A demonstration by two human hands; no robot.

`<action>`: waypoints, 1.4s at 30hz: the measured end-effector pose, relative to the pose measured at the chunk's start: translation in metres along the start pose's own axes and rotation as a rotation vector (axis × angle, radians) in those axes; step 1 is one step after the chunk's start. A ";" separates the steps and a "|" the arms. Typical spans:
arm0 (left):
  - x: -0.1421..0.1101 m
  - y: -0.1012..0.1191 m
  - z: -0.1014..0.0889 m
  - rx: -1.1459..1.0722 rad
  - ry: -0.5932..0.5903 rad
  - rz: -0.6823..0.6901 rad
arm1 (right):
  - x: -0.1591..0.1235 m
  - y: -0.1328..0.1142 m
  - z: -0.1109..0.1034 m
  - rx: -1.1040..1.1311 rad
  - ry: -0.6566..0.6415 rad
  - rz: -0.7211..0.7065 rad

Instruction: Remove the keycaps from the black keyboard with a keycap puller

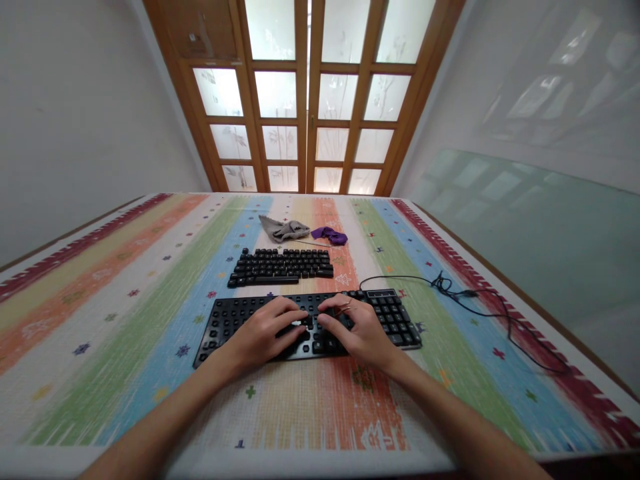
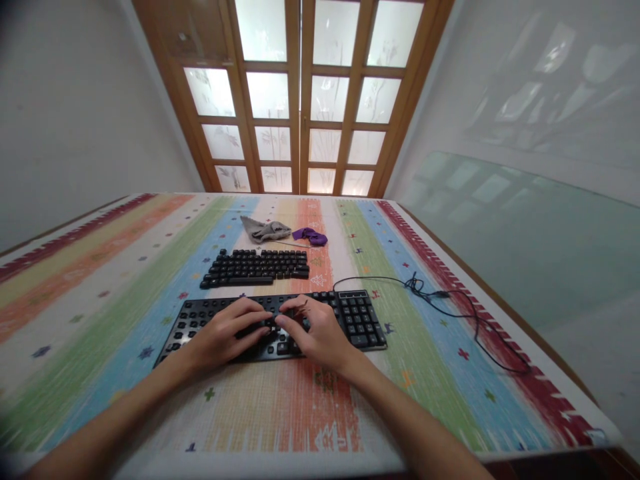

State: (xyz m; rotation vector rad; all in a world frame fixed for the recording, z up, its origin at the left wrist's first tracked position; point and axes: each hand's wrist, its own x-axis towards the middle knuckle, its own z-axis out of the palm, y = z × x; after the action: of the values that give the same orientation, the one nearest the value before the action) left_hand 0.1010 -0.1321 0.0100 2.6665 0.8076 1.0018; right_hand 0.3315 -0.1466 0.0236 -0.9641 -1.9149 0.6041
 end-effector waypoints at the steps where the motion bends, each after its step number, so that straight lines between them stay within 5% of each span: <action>1: 0.001 0.000 0.000 0.003 0.006 0.011 | -0.001 0.001 0.000 -0.002 0.003 -0.003; 9: 0.029 -0.017 -0.010 0.053 0.058 -0.056 | -0.001 0.007 -0.001 -0.069 0.109 -0.020; 17: 0.061 -0.057 0.011 0.287 -0.102 -0.046 | 0.001 0.007 -0.007 -0.109 0.174 -0.048; 30: 0.063 -0.071 0.018 0.332 -0.185 -0.145 | 0.002 0.009 -0.010 -0.141 0.209 -0.187; 42: 0.063 -0.073 0.019 0.312 -0.147 -0.125 | 0.001 0.009 -0.008 -0.150 0.194 -0.194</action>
State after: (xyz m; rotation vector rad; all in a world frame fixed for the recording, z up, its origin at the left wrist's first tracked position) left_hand 0.1213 -0.0363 0.0055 2.8558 1.1649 0.6895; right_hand 0.3418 -0.1401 0.0214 -0.8817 -1.8703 0.2477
